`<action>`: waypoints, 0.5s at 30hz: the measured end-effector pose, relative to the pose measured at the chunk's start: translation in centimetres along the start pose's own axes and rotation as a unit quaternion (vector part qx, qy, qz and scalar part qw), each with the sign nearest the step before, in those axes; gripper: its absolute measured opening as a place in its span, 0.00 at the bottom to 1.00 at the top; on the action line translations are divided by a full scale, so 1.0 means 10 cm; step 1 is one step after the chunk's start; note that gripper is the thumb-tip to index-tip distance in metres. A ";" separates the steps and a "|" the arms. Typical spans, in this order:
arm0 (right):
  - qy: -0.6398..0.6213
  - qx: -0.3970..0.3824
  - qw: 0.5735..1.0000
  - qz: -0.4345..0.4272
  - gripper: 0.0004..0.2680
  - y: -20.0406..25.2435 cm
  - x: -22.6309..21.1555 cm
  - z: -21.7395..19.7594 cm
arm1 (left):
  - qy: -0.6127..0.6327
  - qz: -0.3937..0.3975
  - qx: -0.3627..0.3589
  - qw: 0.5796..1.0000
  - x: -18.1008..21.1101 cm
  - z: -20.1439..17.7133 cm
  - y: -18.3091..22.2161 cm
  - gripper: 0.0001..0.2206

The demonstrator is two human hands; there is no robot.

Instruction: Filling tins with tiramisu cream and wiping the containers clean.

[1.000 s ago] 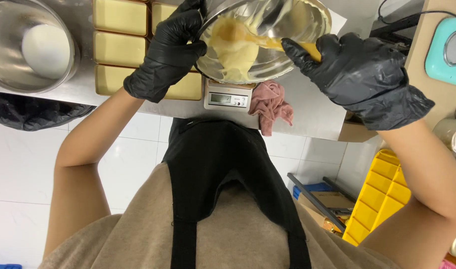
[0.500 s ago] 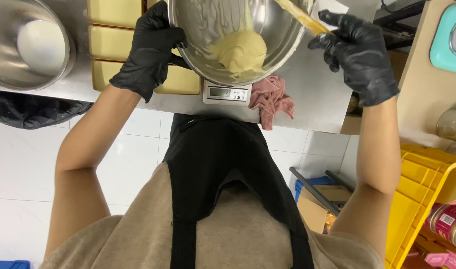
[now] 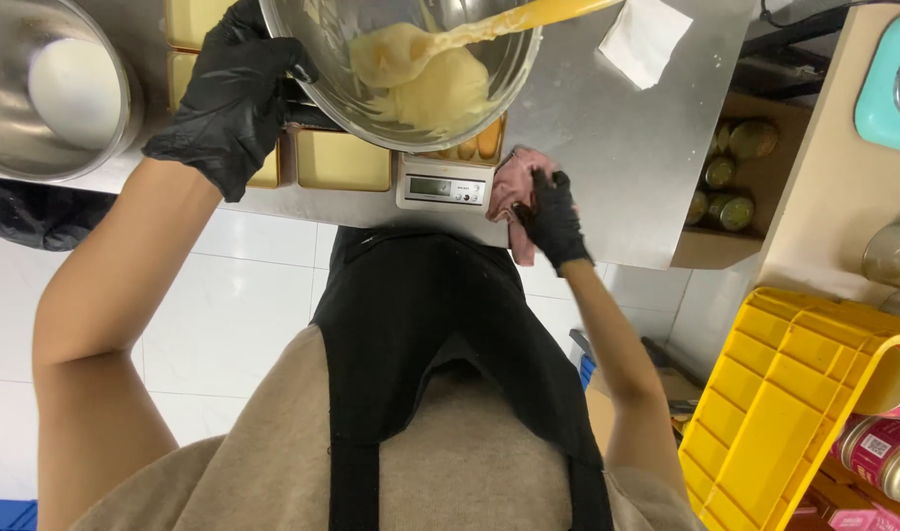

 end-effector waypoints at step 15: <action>0.113 0.070 0.990 0.046 0.35 -0.09 -0.61 0.20 | -0.034 0.029 0.048 0.998 0.17 -0.07 0.16 0.14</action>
Point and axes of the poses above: each hand's wrist, its own y-axis away from the middle knuckle, its own z-axis out of the palm, x = y × z, the point moved 8 cm from there along -y, towards the middle knuckle, and after that the axes turned 12 degrees about -x, right-handed, at the moved point
